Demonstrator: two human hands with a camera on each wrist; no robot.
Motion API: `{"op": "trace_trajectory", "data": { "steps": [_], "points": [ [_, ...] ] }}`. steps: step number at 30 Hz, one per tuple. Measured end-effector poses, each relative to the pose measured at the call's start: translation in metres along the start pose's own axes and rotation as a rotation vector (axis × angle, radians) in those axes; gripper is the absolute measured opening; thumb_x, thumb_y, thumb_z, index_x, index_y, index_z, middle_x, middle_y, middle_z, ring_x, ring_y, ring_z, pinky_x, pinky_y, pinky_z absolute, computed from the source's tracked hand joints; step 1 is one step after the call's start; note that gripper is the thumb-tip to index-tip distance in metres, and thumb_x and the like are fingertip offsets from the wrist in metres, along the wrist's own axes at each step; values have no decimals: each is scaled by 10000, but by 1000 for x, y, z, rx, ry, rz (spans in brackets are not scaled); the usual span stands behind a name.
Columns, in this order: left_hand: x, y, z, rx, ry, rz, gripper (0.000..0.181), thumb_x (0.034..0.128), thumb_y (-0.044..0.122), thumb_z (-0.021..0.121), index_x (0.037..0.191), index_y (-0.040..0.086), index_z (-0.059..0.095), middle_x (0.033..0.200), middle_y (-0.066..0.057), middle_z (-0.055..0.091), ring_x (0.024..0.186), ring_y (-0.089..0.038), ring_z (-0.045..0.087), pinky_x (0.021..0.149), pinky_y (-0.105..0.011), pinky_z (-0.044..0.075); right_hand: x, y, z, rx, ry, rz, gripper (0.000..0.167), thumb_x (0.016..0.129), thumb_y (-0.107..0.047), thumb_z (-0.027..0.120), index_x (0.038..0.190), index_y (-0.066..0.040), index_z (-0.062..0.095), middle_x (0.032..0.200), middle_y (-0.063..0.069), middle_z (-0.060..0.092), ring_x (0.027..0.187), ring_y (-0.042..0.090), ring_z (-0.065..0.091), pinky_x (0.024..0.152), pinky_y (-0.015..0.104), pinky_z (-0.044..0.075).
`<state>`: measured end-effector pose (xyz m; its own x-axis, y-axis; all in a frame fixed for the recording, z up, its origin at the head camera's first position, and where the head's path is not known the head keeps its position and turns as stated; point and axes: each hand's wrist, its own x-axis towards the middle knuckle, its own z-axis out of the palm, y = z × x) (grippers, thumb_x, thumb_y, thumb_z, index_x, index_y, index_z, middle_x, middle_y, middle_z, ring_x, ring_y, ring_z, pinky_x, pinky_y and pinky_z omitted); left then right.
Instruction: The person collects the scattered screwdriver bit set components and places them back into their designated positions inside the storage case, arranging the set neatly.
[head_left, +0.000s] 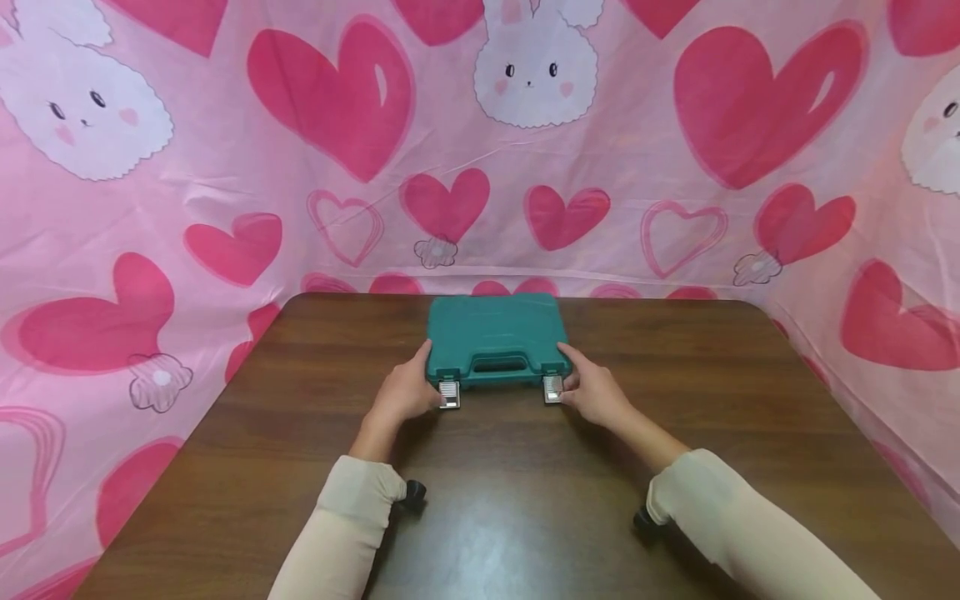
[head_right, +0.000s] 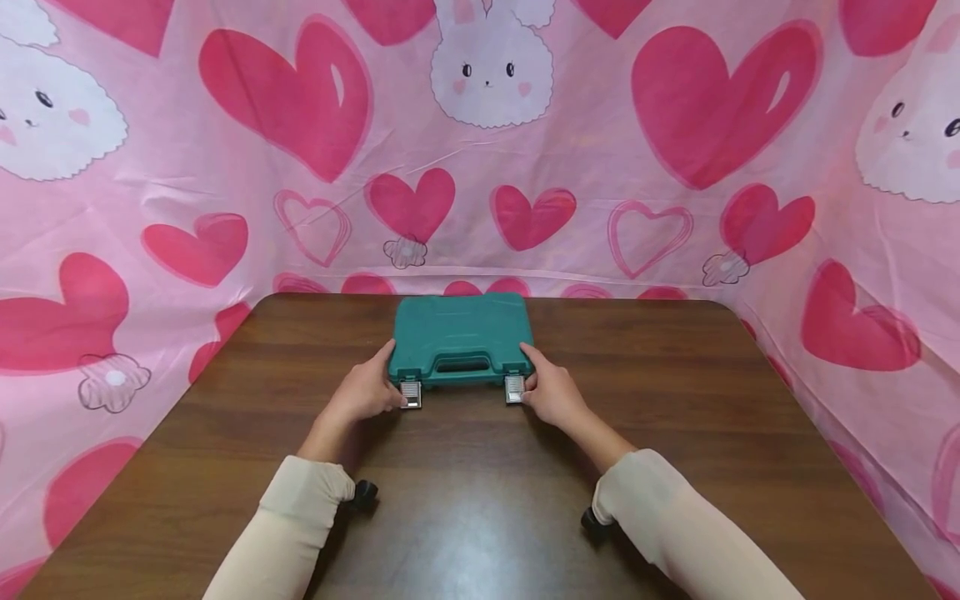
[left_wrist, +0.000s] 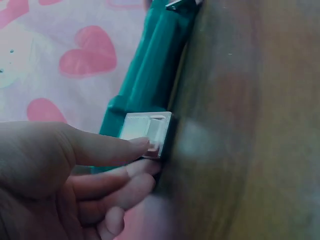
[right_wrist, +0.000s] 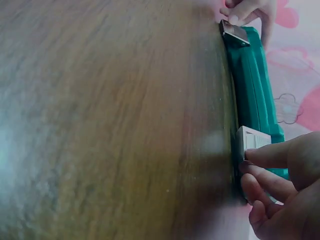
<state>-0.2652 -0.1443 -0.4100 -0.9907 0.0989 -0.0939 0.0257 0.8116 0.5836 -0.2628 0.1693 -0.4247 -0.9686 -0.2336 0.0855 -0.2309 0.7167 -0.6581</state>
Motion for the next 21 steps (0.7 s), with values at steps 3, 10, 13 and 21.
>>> {"op": "trace_trajectory", "data": {
  "steps": [3, 10, 13, 21],
  "points": [
    [0, -3, 3, -37, -5, 15, 1020, 761, 115, 826, 1564, 176, 201, 962, -119, 671, 793, -240, 622, 729, -388, 507, 0, 2, 2, -24, 32, -39, 813, 753, 55, 776, 1465, -54, 399, 770, 18, 662, 713, 184, 601, 684, 378, 490],
    [-1, -13, 10, -67, 41, 127, 995, 745, 54, 840, 1549, 197, 271, 691, 35, 618, 609, -148, 575, 641, -344, 476, -2, 6, 4, -55, 55, -54, 807, 766, 32, 791, 1469, -86, 413, 799, 2, 669, 719, 174, 596, 714, 392, 505],
    [-3, -15, 11, -41, 84, 187, 951, 743, 56, 844, 1530, 194, 329, 693, 68, 629, 647, -128, 581, 746, -384, 484, -2, 5, 5, -90, 73, -86, 785, 773, 11, 795, 1460, -78, 425, 804, -8, 679, 714, 163, 605, 712, 397, 510],
    [-5, -13, 9, 31, 187, 238, 842, 753, 116, 850, 1480, 207, 435, 706, 110, 645, 684, -99, 606, 760, -401, 490, -4, 1, 6, -213, 168, -165, 693, 781, -23, 799, 1405, -75, 501, 805, -3, 692, 734, 188, 645, 720, 441, 509]
  ]
}}
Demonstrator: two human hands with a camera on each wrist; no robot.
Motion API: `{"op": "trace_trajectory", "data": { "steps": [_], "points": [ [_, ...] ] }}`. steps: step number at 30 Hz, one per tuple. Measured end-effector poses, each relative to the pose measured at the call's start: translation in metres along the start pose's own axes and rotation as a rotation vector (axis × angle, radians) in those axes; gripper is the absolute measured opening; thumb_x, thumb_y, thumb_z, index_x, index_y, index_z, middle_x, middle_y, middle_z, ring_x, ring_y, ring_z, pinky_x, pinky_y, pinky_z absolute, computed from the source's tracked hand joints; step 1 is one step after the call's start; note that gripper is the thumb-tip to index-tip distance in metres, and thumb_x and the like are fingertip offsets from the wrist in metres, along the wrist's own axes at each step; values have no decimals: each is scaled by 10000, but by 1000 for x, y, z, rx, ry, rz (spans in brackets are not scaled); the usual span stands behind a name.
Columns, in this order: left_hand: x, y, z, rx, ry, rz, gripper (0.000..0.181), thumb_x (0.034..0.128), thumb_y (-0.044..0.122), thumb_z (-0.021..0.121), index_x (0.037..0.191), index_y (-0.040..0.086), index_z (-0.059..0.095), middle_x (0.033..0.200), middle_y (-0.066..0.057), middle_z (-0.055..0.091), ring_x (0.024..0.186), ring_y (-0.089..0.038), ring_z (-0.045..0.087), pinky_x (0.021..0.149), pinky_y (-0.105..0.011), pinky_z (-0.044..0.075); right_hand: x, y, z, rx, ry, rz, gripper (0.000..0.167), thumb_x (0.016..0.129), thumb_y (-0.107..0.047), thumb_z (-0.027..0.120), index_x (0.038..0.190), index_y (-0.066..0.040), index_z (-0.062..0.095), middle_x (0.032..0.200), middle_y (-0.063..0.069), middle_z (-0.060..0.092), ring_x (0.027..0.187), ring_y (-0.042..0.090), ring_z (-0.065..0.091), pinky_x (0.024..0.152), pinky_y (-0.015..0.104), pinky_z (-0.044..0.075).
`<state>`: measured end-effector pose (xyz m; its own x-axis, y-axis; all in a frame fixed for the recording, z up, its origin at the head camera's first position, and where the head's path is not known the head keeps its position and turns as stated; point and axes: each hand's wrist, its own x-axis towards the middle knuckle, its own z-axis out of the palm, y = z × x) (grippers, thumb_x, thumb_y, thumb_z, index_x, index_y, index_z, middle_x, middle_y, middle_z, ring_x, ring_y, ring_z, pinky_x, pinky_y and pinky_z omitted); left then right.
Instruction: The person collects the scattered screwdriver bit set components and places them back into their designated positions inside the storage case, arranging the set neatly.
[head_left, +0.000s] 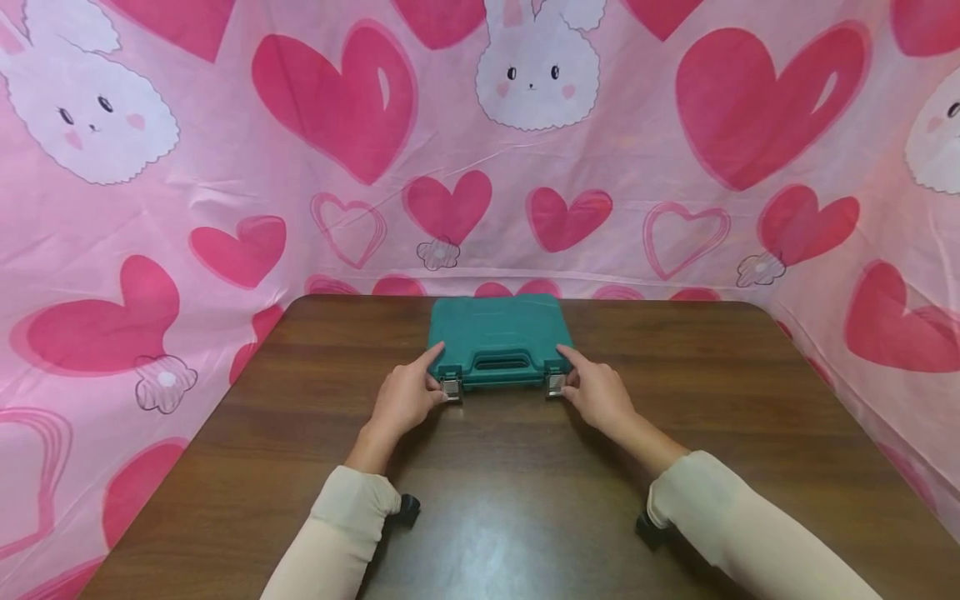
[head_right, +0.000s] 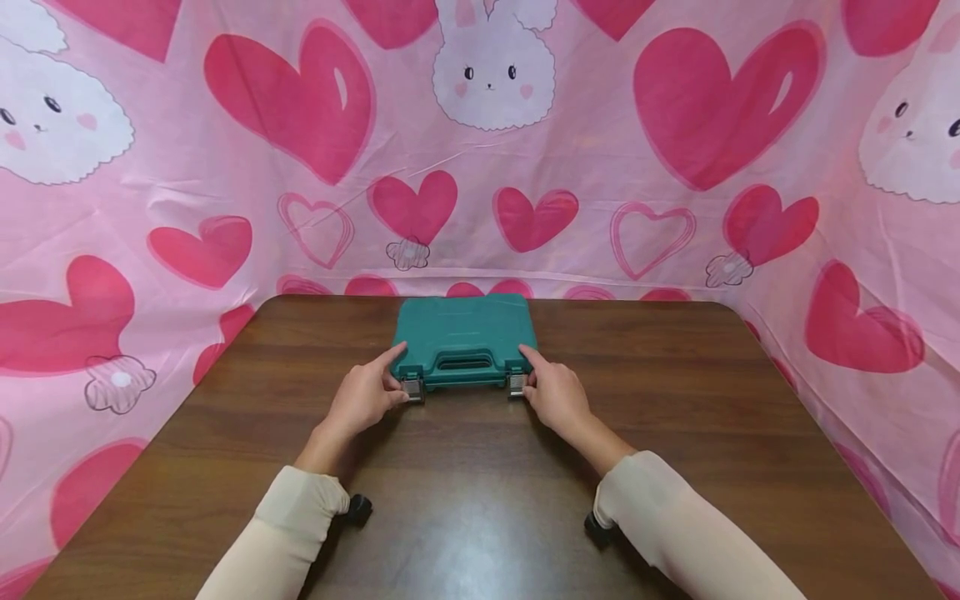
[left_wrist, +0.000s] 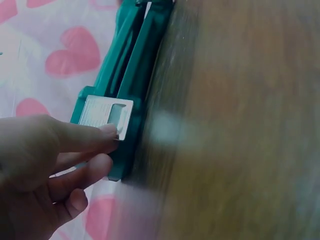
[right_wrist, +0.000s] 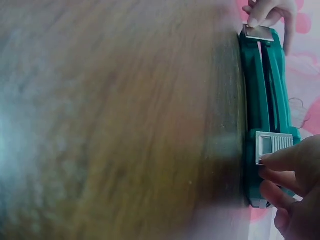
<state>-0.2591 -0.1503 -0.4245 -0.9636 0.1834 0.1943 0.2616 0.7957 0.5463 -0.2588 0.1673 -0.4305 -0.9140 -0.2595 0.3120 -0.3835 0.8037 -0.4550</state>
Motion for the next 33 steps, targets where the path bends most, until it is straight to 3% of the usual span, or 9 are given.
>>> {"op": "trace_trajectory", "data": {
  "steps": [9, 15, 20, 27, 30, 33],
  "points": [
    [-2, 4, 2, 28, -9, -67, 753, 782, 118, 823, 1449, 207, 485, 696, 112, 642, 670, -98, 601, 673, -377, 482, -2, -3, 2, -18, -23, 49, 638, 809, -51, 771, 1393, -81, 516, 810, -38, 703, 745, 191, 665, 722, 455, 504],
    [-4, 6, 1, 100, -15, -7, 742, 776, 81, 819, 1434, 220, 504, 711, 101, 636, 698, -126, 597, 661, -371, 488, -3, -4, 2, -41, -21, 48, 646, 801, -55, 785, 1389, -102, 522, 804, -31, 691, 744, 199, 654, 706, 451, 501],
    [-5, 9, 1, 164, -3, 46, 717, 781, 75, 807, 1422, 212, 517, 730, 71, 644, 691, -149, 597, 634, -367, 491, -2, -4, 2, -121, -22, -8, 673, 775, -79, 814, 1383, -112, 527, 758, -57, 634, 716, 202, 607, 659, 415, 487],
    [-3, 9, 3, 176, 34, 16, 685, 778, 84, 806, 1402, 184, 542, 727, 66, 655, 685, -165, 609, 634, -390, 499, 2, -3, 2, -192, -43, -18, 701, 775, -132, 827, 1401, -138, 513, 716, -68, 571, 686, 191, 546, 604, 373, 458],
    [-1, 8, 3, 163, 40, -3, 680, 776, 85, 807, 1398, 177, 547, 712, 80, 650, 681, -156, 609, 639, -395, 498, 3, -2, 1, -238, -44, -7, 725, 771, -191, 837, 1410, -132, 501, 819, 21, 625, 773, 250, 573, 662, 411, 477],
    [-1, 9, 3, 171, 25, -14, 703, 773, 77, 803, 1412, 185, 530, 698, 61, 642, 657, -162, 598, 602, -388, 489, 4, -1, -1, -293, -55, 9, 792, 757, -292, 847, 1434, -127, 470, 1032, 145, 619, 939, 338, 552, 778, 475, 464]
  ]
}}
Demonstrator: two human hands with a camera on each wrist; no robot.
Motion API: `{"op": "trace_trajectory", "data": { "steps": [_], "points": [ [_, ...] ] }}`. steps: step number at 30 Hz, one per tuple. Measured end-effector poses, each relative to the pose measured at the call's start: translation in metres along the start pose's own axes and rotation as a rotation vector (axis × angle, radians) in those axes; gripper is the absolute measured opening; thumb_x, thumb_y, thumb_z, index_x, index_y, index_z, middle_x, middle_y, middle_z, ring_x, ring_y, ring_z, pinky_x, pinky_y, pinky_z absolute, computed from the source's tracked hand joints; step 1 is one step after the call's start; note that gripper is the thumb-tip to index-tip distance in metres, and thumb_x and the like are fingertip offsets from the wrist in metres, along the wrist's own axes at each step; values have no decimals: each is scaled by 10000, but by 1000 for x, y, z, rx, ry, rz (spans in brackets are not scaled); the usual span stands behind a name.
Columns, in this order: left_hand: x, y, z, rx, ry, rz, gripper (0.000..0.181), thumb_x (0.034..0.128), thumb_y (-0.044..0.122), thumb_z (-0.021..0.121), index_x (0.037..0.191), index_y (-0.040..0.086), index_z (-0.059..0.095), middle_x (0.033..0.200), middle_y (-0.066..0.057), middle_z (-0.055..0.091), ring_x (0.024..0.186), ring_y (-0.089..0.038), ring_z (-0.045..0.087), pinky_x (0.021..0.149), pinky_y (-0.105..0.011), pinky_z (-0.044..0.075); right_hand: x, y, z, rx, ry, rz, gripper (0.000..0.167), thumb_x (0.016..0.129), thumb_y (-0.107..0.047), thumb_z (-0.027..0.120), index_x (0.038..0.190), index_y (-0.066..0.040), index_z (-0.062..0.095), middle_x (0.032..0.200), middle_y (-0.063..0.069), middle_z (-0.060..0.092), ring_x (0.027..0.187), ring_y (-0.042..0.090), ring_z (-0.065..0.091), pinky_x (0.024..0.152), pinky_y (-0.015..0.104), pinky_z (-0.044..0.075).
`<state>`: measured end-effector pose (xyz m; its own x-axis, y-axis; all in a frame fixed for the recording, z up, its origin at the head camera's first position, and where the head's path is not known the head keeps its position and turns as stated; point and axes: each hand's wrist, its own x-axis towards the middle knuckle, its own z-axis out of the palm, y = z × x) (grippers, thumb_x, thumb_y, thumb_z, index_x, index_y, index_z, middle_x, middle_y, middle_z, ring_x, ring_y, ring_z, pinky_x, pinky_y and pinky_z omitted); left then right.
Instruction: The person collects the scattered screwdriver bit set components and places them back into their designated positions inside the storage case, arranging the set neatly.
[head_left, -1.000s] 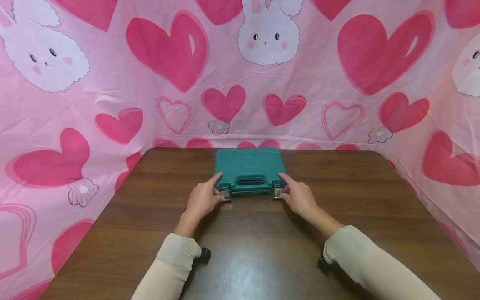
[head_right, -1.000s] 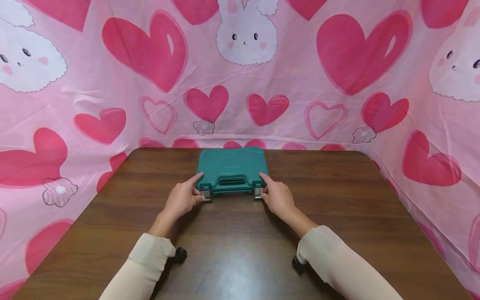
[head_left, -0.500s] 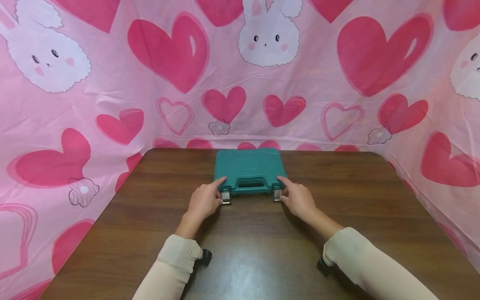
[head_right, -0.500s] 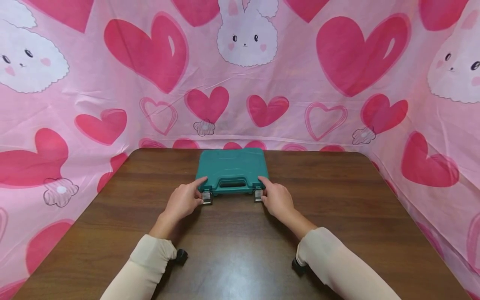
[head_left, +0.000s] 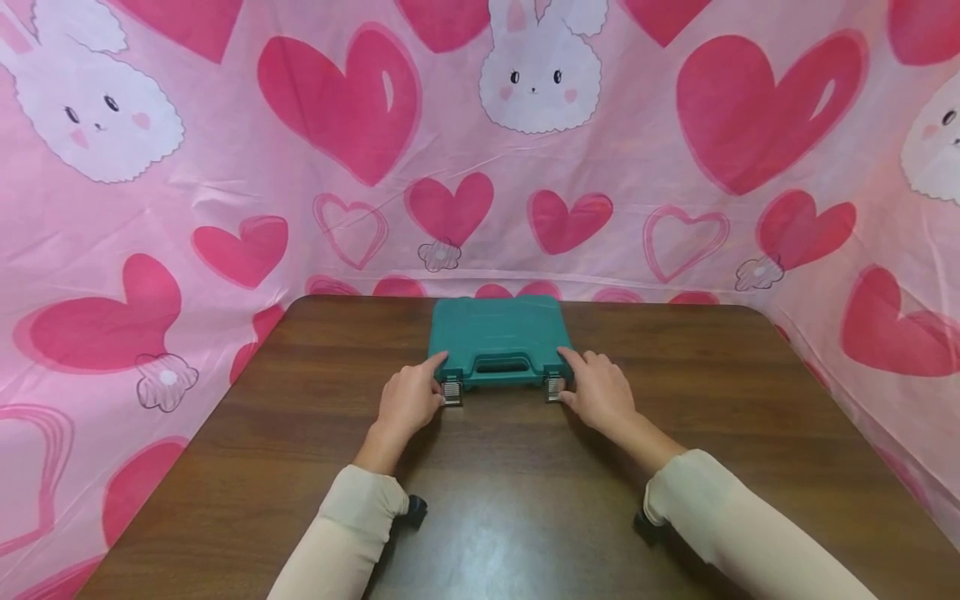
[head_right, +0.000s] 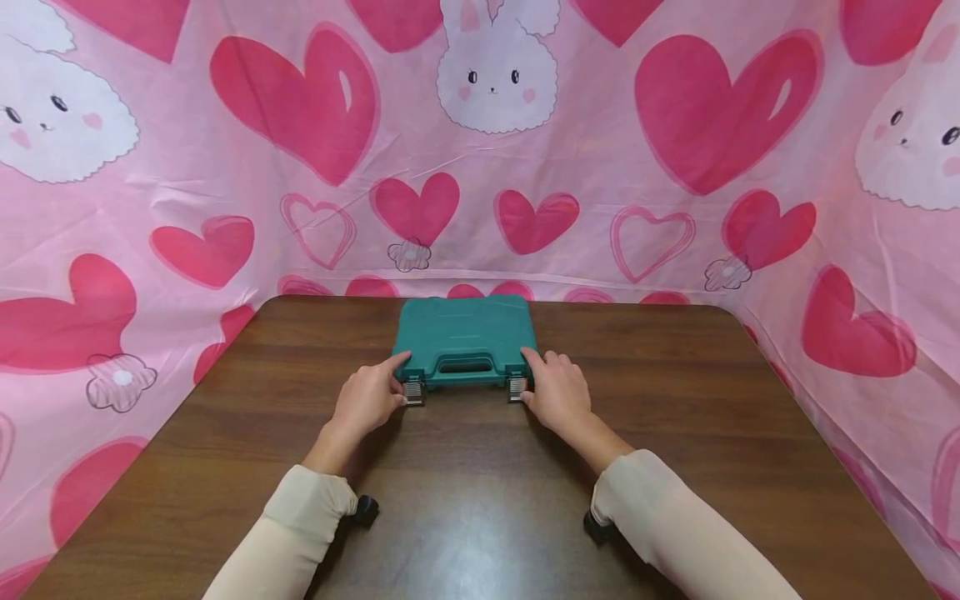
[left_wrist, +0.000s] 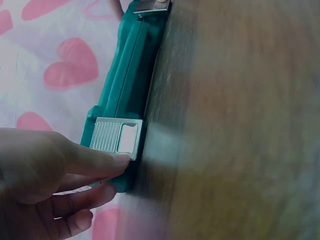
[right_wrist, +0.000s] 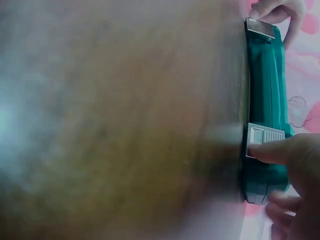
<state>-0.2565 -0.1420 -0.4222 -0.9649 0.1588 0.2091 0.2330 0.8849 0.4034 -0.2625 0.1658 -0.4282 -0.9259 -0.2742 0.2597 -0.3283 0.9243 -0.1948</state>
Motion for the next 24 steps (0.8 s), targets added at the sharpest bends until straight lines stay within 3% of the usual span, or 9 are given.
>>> {"op": "trace_trajectory", "data": {
  "steps": [6, 13, 17, 24],
  "points": [
    [0, 1, -2, 158, -21, -15, 926, 659, 214, 910, 1464, 213, 454, 1051, -135, 632, 892, -309, 593, 664, -459, 511, 3, 2, -1, 17, -95, 11, 947, 754, -389, 834, 1512, -120, 333, 1420, 237, 413, 1234, 445, 407, 943, 600, 364],
    [7, 0, -3, 263, -7, 54, 962, 621, 313, 920, 1460, 203, 464, 1418, -200, 422, 1167, -392, 451, 870, -508, 451, 7, 5, -1, 80, -126, 13, 929, 772, -322, 833, 1513, -89, 323, 1507, 228, 328, 1326, 429, 353, 994, 609, 334],
    [9, 0, -4, 248, -33, 93, 912, 663, 292, 901, 1458, 182, 468, 1489, -175, 383, 1208, -404, 467, 906, -525, 450, 8, 4, -2, 66, -110, 6, 898, 776, -303, 833, 1499, -78, 350, 1492, 234, 353, 1306, 434, 382, 993, 594, 349],
    [13, -2, -5, 208, -56, 88, 810, 736, 268, 862, 1446, 173, 485, 1479, -149, 417, 1222, -384, 484, 937, -519, 440, 8, 4, 0, 42, -85, -7, 854, 783, -296, 829, 1479, -76, 387, 1464, 234, 396, 1278, 437, 411, 987, 573, 365]
  ]
}}
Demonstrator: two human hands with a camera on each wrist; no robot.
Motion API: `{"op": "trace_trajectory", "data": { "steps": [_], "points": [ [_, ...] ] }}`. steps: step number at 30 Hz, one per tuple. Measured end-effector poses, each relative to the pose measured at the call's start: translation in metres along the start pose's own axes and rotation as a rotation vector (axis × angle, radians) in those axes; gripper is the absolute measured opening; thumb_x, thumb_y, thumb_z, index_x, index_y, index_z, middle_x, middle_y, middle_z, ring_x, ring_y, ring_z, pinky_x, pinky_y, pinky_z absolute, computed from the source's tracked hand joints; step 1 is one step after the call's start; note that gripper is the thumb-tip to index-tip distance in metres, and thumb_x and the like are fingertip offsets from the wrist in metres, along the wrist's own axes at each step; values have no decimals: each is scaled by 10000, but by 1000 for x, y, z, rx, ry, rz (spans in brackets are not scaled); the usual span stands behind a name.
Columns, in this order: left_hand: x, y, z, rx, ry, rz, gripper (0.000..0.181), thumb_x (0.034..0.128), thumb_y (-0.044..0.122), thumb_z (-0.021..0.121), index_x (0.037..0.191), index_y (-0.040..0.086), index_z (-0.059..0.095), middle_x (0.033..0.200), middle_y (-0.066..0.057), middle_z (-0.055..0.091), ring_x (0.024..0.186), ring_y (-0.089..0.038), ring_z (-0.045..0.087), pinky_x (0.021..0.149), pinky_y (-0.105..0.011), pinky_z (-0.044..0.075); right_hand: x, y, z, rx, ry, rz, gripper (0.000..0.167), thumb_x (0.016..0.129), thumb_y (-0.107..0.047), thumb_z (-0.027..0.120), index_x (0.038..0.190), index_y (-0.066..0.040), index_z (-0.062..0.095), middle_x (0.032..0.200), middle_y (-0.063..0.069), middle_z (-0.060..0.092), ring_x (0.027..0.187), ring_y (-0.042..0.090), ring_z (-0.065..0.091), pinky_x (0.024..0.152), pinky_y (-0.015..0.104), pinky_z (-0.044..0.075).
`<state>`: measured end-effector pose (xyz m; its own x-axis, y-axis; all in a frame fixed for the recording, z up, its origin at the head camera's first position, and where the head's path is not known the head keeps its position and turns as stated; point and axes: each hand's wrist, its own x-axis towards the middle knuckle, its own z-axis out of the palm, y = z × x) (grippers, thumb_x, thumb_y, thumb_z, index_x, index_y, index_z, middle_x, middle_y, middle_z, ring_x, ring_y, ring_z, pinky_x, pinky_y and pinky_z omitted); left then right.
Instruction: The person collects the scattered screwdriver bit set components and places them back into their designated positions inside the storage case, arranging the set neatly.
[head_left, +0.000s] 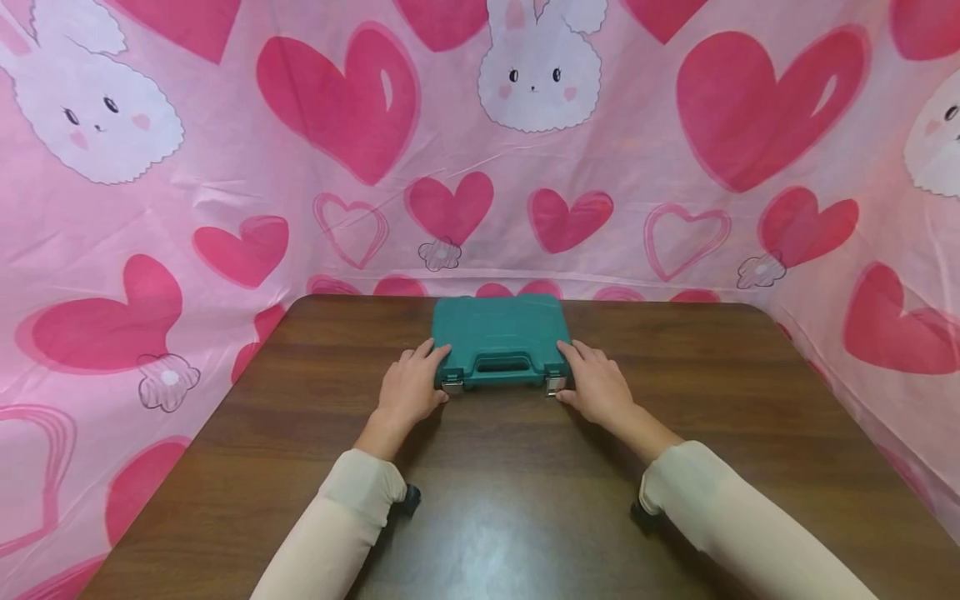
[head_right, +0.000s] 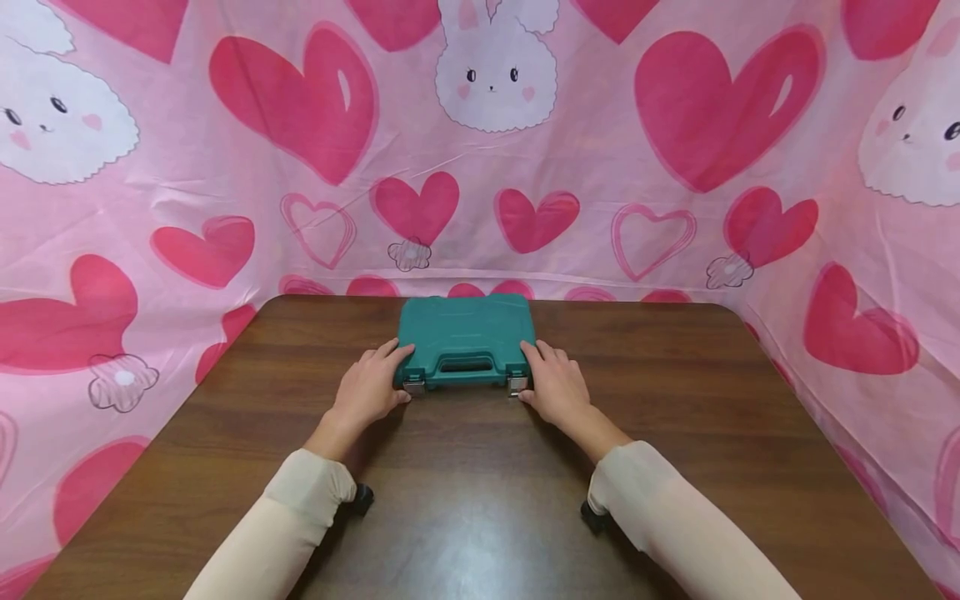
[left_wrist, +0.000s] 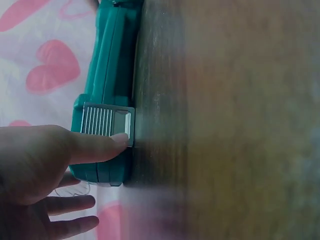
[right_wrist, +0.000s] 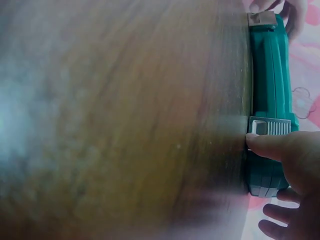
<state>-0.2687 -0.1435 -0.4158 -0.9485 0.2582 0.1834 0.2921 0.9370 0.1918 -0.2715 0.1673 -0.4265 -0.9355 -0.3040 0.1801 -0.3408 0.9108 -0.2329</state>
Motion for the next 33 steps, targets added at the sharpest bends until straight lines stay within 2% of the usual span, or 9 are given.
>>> {"op": "trace_trajectory", "data": {
  "steps": [7, 15, 19, 24, 33],
  "points": [
    [3, 0, 0, -28, 4, -23, 793, 727, 290, 869, 1428, 180, 513, 1469, -135, 432, 1227, -369, 486, 956, -504, 431, 4, 4, 1, -11, 32, -15, 794, 790, -305, 822, 1448, -88, 433, 1400, 213, 476, 1227, 418, 453, 951, 544, 384],
    [3, -5, 4, -144, 12, -44, 806, 713, 341, 868, 1422, 182, 520, 1487, -119, 413, 1270, -356, 452, 949, -524, 437, 7, 4, 2, 17, 64, -20, 758, 793, -345, 814, 1417, -90, 469, 1361, 205, 510, 1186, 412, 476, 922, 548, 393],
    [3, -7, 6, -189, 25, -42, 810, 709, 343, 870, 1422, 177, 523, 1505, -63, 406, 1280, -347, 453, 941, -532, 439, 6, 4, 2, 25, 64, -16, 757, 788, -356, 817, 1413, -92, 482, 1396, 196, 486, 1244, 408, 435, 946, 560, 384],
    [4, -8, 6, -205, 23, -37, 809, 718, 338, 866, 1427, 168, 516, 1498, -27, 421, 1297, -333, 456, 972, -529, 413, 7, 5, 1, 29, 62, -38, 744, 776, -336, 829, 1394, -73, 510, 1484, 152, 415, 1378, 368, 310, 1014, 596, 327],
    [6, -7, -1, -225, 18, -48, 738, 733, 330, 862, 1391, 174, 563, 1456, -14, 473, 1294, -314, 473, 982, -514, 408, 10, 4, -6, 56, 68, -60, 694, 776, -337, 828, 1347, -46, 561, 1407, 160, 506, 1343, 352, 390, 1037, 575, 313]
  ]
}}
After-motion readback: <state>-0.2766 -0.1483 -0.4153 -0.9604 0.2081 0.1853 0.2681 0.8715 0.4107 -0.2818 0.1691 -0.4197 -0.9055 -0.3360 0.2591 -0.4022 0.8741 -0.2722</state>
